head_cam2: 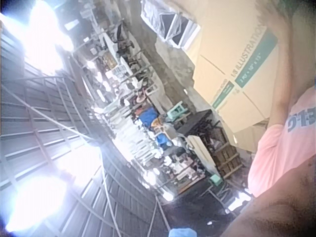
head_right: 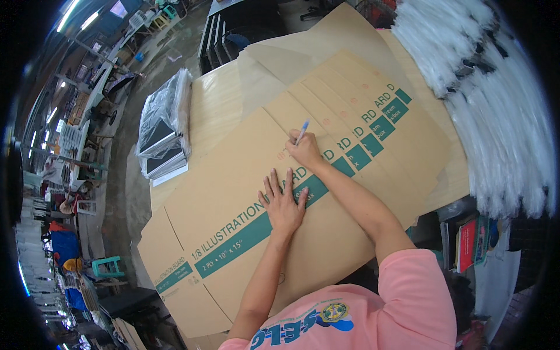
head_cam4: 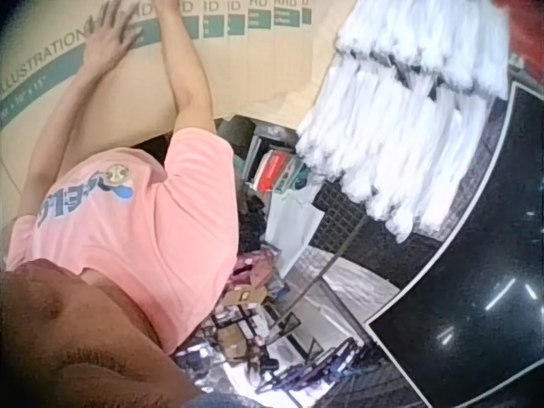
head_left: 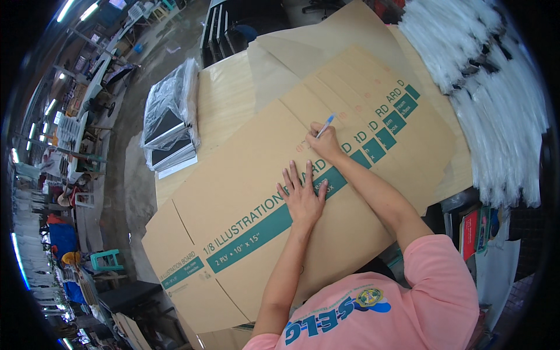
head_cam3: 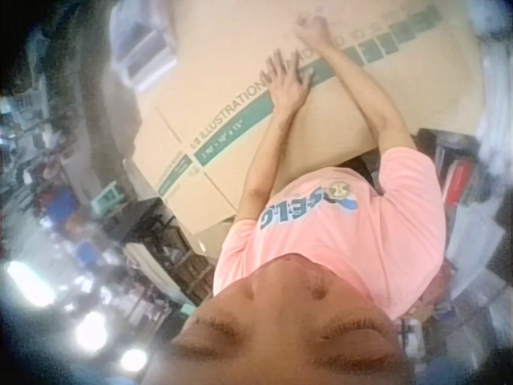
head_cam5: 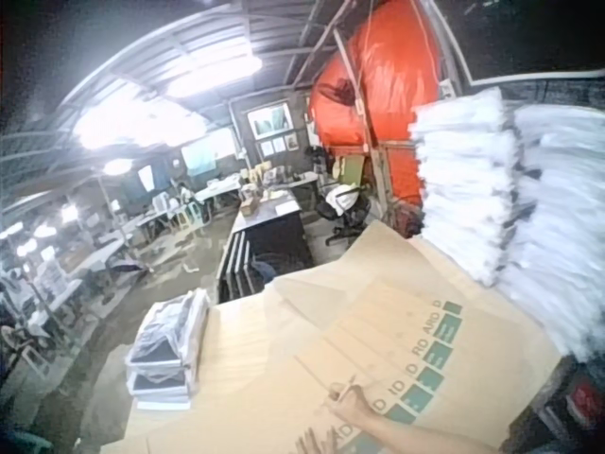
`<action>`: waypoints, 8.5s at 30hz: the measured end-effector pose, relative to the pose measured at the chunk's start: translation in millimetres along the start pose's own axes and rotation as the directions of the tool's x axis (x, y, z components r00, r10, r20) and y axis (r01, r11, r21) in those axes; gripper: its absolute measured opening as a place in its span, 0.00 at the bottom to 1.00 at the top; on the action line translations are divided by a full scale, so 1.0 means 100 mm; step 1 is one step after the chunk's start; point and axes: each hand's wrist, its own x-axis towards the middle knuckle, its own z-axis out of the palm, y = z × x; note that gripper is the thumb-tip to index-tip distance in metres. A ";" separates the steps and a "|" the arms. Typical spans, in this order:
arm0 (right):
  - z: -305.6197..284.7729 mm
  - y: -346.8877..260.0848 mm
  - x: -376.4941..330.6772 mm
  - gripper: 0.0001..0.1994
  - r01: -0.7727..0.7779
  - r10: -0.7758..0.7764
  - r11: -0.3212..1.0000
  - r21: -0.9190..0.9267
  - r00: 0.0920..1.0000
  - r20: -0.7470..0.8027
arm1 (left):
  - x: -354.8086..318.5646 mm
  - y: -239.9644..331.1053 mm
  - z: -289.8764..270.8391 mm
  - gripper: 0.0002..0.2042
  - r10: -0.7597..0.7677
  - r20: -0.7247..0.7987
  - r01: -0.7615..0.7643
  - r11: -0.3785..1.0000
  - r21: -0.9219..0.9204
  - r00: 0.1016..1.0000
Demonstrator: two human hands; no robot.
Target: The person marks identification lines on several cardboard sheets with a pen, then folds and assembles a large cardboard box, sealing it with a tape dispenser.
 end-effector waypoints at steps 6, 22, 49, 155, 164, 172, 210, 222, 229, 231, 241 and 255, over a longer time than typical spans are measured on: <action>0.01 0.00 -0.01 0.10 0.000 0.000 1.000 0.025 1.000 -0.017 | -0.01 -0.01 -0.02 0.32 0.001 -0.005 -0.001 1.000 -0.003 1.000; -0.60 0.43 0.47 0.16 -0.089 0.102 0.989 0.116 0.988 -0.116 | 0.28 0.61 0.08 0.32 -0.076 -0.042 0.074 0.997 -0.025 0.996; -0.58 0.46 0.52 0.12 -0.048 0.051 0.997 0.054 0.997 -0.060 | 0.35 0.68 0.08 0.32 -0.137 0.009 0.137 0.991 0.005 0.990; -1.08 0.94 0.86 0.13 -0.006 0.006 1.000 -0.002 0.997 -0.083 | 0.51 1.22 0.30 0.32 -0.135 0.065 0.133 0.991 0.028 0.989; -1.07 0.93 0.88 0.11 -0.009 0.005 1.000 -0.023 0.989 -0.145 | 0.51 1.23 0.28 0.32 -0.145 0.079 0.143 0.989 0.025 0.986; -1.05 0.96 0.89 0.14 0.012 -0.007 1.000 0.027 0.980 -0.198 | 0.52 1.23 0.29 0.32 -0.138 0.072 0.136 0.990 0.027 0.988; -1.27 0.91 0.71 0.13 -0.105 0.122 0.984 0.142 0.986 -0.116 | 0.52 1.24 0.32 0.32 -0.135 0.038 0.133 0.990 0.053 0.990; -1.61 1.14 1.14 0.17 -0.157 0.171 0.964 0.215 0.984 -0.049 | 0.79 1.91 0.57 0.34 -0.010 0.056 0.013 0.999 -0.047 0.998; -1.55 1.32 0.98 0.17 -0.027 0.041 0.993 0.117 0.993 -0.114 | 0.79 1.93 0.56 0.33 -0.028 0.052 0.031 0.998 -0.049 0.998; -1.52 1.33 0.97 0.17 -0.016 0.032 0.993 0.119 0.991 -0.133 | 0.79 1.93 0.57 0.33 -0.027 0.041 0.029 0.998 -0.048 0.999; -1.53 1.41 0.98 0.16 -0.003 0.009 0.998 0.070 0.997 -0.078 | 0.81 1.95 0.57 0.33 -0.033 0.033 0.034 0.999 -0.038 0.999; -1.52 1.36 0.97 0.15 -0.013 0.026 0.994 0.108 0.992 -0.120 | 0.80 1.90 0.60 0.33 -0.029 0.023 0.030 0.998 -0.053 0.999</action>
